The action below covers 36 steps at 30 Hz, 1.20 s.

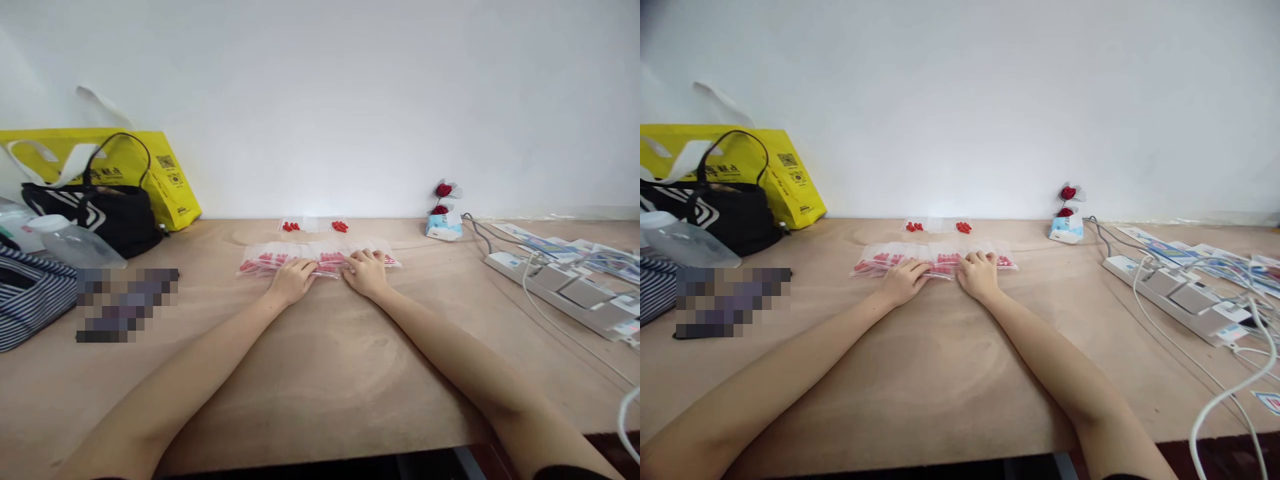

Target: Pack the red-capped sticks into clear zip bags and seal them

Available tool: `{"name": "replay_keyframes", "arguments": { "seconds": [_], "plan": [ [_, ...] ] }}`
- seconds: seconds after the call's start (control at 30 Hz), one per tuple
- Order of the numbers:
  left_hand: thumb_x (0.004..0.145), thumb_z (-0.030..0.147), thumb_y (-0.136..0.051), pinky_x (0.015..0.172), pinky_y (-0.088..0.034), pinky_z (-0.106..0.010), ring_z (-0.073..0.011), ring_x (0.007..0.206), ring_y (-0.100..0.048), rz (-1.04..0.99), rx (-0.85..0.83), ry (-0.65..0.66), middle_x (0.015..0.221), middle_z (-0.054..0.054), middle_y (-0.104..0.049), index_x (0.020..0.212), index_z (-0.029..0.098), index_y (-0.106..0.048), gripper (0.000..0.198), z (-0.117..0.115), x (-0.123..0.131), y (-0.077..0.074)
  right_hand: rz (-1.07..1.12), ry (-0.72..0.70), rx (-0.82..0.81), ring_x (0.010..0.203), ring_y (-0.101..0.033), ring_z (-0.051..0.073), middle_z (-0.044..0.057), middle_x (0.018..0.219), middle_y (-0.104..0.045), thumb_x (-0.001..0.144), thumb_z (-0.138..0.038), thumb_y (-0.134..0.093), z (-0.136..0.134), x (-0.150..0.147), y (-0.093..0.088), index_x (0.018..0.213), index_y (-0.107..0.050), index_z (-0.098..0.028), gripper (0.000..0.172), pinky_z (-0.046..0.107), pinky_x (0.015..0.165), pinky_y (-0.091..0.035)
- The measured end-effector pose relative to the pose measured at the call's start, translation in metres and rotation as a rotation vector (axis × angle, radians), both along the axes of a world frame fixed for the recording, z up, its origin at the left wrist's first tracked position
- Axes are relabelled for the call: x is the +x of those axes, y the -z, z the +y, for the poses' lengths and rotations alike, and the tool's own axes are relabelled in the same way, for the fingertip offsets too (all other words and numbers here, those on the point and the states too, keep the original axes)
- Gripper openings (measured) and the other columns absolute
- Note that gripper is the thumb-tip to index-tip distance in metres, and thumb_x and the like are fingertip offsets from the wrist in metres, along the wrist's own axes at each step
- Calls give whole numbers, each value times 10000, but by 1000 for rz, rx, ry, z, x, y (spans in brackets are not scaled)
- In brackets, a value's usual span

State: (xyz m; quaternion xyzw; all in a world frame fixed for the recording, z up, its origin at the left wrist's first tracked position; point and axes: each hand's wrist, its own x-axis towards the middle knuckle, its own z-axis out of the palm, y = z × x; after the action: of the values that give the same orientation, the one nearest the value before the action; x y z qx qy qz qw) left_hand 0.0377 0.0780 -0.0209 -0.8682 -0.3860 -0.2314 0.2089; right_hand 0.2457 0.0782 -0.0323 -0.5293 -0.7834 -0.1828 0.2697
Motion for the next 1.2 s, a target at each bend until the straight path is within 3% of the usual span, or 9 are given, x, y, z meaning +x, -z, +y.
{"name": "replay_keyframes", "arguments": {
  "seconds": [0.17,0.3,0.4,0.57,0.7,0.8,0.9,1.0,1.2],
  "plan": [
    [823,262,-515,847,-422,-335,-219,993,-550,54,-20,-12,1036,-61,-617,985,180,-554,186,3,-6,-3,-45,27,25,825,-457,196,59,816,-639,798,-162,-439,19,-23,1,701,-645,-200,231,414,795,-174],
    [844,258,-473,784,-432,-331,-200,863,-593,89,-26,-33,938,-43,-642,976,207,-562,167,8,-9,-4,49,-38,185,810,-489,167,37,852,-644,834,-197,-427,19,-26,-4,758,-617,-203,205,386,825,-187],
    [833,233,-464,766,-437,-359,-219,841,-596,69,-10,-76,889,-67,-645,926,185,-583,159,13,-15,-2,112,-125,310,797,-517,141,37,885,-641,863,-206,-396,5,-23,-7,818,-587,-190,197,354,844,-214],
    [795,200,-463,886,-393,-449,-276,1008,-534,2,38,-90,1005,-134,-614,954,128,-580,210,10,-32,-1,-74,-434,392,729,-525,122,14,819,-641,841,-132,-426,-40,-7,-5,849,-567,-201,157,341,834,-266],
    [781,188,-453,947,-375,-451,-260,1067,-499,-128,45,84,1086,-132,-577,1070,123,-537,308,-17,-42,-6,-202,-585,432,628,-478,107,-11,667,-609,829,-104,-456,-65,4,-4,828,-578,-185,147,316,755,-311],
    [784,226,-483,934,-427,-376,-221,1089,-491,-132,-135,371,1124,-123,-550,1128,133,-497,356,-45,-40,-10,-223,-666,384,600,-445,105,-12,615,-582,834,-126,-468,-67,3,-5,803,-595,-167,137,281,666,-318],
    [788,269,-529,926,-449,-357,-211,1095,-499,-133,-225,538,1131,-124,-555,1123,144,-506,358,-61,-30,-11,-167,-719,304,590,-426,109,-3,603,-574,855,-167,-448,-63,-3,-6,786,-611,-173,177,265,604,-305],
    [784,293,-563,883,-484,-328,-192,1007,-566,-130,-200,592,1067,-117,-604,1045,147,-562,299,-61,-22,-8,-81,-727,243,598,-423,114,8,613,-581,863,-214,-443,-61,-5,-5,787,-621,-183,197,262,590,-304],
    [832,146,-473,719,-535,-239,-131,788,-646,-114,4,567,846,-46,-688,889,174,-619,159,-55,-24,-3,-89,-703,209,634,-454,114,10,662,-606,844,-248,-484,-65,12,-7,794,-614,-191,151,272,607,-316]
  ]
}}
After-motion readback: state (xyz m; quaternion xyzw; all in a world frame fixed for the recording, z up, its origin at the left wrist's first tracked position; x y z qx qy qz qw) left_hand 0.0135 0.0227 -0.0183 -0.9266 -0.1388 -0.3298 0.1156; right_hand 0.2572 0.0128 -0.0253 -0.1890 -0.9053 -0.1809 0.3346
